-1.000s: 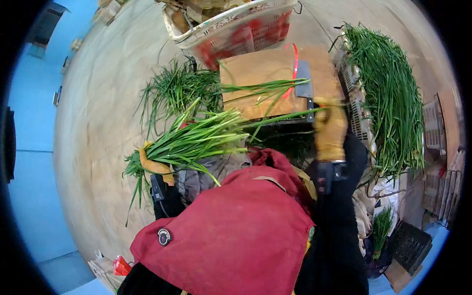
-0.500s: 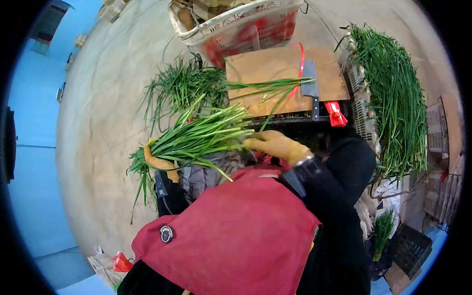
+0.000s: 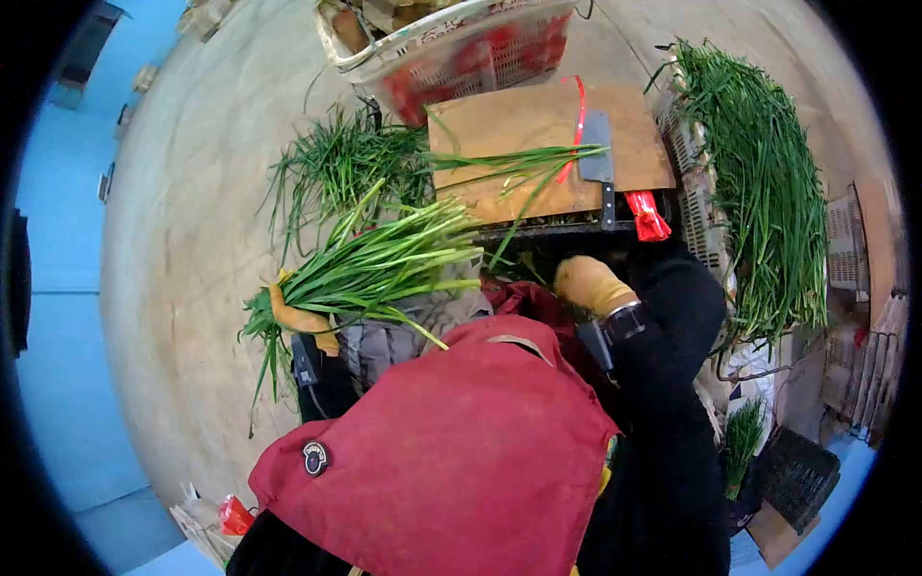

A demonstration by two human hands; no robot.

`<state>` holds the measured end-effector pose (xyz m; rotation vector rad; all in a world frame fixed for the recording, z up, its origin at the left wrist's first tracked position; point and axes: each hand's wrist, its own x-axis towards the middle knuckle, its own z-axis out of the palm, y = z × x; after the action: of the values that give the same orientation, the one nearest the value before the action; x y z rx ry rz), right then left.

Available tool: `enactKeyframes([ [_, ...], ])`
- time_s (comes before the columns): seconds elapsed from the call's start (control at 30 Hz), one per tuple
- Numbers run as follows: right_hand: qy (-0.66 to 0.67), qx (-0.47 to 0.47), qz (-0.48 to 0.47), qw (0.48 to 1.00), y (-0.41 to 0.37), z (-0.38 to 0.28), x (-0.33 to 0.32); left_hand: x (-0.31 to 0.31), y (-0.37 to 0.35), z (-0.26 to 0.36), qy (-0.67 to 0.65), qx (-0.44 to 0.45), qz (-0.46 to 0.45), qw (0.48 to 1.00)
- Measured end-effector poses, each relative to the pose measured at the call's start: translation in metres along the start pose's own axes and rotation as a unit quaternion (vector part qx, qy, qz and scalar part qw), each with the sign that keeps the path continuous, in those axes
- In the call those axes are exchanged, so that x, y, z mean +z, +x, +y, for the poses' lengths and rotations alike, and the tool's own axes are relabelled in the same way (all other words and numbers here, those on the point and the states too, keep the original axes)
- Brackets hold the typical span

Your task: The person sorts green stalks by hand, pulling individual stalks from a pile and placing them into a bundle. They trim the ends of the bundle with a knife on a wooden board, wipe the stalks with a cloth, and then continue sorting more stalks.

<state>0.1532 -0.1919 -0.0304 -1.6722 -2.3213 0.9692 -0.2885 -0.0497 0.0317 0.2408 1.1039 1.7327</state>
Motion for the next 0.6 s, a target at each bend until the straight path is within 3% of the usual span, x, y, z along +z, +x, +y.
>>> enactKeyframes([
  [0.03, -0.006, 0.225, -0.163, 0.961, -0.008, -0.023, -0.020, 0.000, 0.000, -0.001, -0.002, -0.003, -0.019, 1.000],
  [0.1, 0.239, 0.163, -0.035, 0.957, -0.001, -0.029, -0.002, -0.004, 0.000, 0.000, -0.004, -0.007, -0.052, 0.999],
  [0.13, 0.356, 0.125, 0.031, 0.925, 0.003, -0.035, -0.001, -0.003, 0.001, 0.000, 0.005, 0.001, -0.026, 1.000],
  [0.2, 0.575, 0.173, 0.020, 0.799, 0.012, -0.080, -0.035, -0.003, 0.000, 0.001, 0.008, -0.002, -0.033, 0.999],
  [0.27, 0.627, 0.125, -0.078, 0.765, 0.032, -0.099, -0.043, -0.003, 0.000, 0.001, 0.011, 0.001, -0.054, 0.998],
  [0.3, 0.565, 0.130, -0.083, 0.811, 0.044, -0.107, -0.037, -0.004, 0.001, 0.001, 0.011, 0.004, -0.069, 0.998],
  [0.37, 0.576, 0.040, -0.052, 0.815, 0.055, -0.141, -0.053, -0.003, 0.002, 0.001, 0.013, 0.014, -0.082, 0.996],
  [0.47, 0.647, -0.032, 0.003, 0.762, 0.079, -0.131, -0.024, -0.005, 0.004, 0.003, 0.021, 0.038, -0.079, 0.996],
  [0.57, 0.762, 0.090, -0.025, 0.640, 0.073, -0.131, -0.019, -0.010, 0.011, 0.002, 0.010, 0.039, -0.058, 0.998],
  [0.6, 0.753, 0.114, -0.009, 0.648, 0.062, -0.132, -0.030, -0.008, 0.008, 0.002, 0.007, 0.030, -0.042, 0.999],
])
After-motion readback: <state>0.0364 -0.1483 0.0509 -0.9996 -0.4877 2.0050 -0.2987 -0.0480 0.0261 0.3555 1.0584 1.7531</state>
